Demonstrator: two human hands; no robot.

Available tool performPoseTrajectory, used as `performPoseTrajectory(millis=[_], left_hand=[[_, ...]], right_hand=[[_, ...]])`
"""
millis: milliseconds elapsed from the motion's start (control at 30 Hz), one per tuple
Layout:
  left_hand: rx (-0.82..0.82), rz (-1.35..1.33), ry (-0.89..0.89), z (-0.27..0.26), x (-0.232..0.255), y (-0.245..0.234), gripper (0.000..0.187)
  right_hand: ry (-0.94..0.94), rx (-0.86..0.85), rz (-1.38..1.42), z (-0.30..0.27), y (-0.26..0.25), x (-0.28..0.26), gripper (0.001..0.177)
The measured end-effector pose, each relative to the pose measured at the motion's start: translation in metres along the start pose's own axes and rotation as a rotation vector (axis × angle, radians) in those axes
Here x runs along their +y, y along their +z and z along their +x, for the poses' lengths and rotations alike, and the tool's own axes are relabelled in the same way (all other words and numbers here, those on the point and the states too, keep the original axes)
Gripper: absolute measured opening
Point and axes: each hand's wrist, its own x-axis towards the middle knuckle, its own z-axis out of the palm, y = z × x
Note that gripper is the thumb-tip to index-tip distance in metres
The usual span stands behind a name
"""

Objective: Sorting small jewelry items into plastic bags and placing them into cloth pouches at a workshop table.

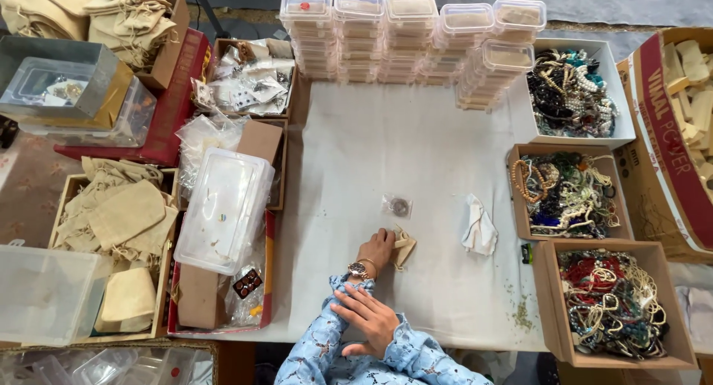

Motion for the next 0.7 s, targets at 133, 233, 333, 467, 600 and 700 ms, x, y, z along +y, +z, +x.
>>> performPoseTrajectory(millis=[133, 233, 333, 467, 600, 700], left_hand=[[0.131, 0.083, 0.131, -0.010, 0.010, 0.033, 0.019], [0.220, 0.585, 0.219, -0.014, 0.023, 0.048, 0.020], [0.125, 0.815, 0.194, -0.015, 0.038, 0.027, 0.026], [0.073, 0.850, 0.195, -0.017, 0.043, 0.014, 0.030], [0.080, 0.827, 0.183, -0.017, 0.042, 0.017, 0.031], [0.061, 0.811, 0.186, -0.018, 0.044, 0.009, 0.034]], right_hand=[[-0.013, 0.082, -0.022, -0.002, -0.010, -0.002, 0.083], [-0.015, 0.154, -0.066, -0.009, -0.011, 0.001, 0.078], [-0.004, 0.183, -0.097, -0.015, -0.011, 0.005, 0.074], [-0.003, 0.199, -0.096, -0.015, -0.011, 0.007, 0.072], [-0.009, 0.201, -0.095, -0.016, -0.007, 0.009, 0.072], [-0.008, 0.202, -0.102, -0.018, -0.002, 0.012, 0.072]])
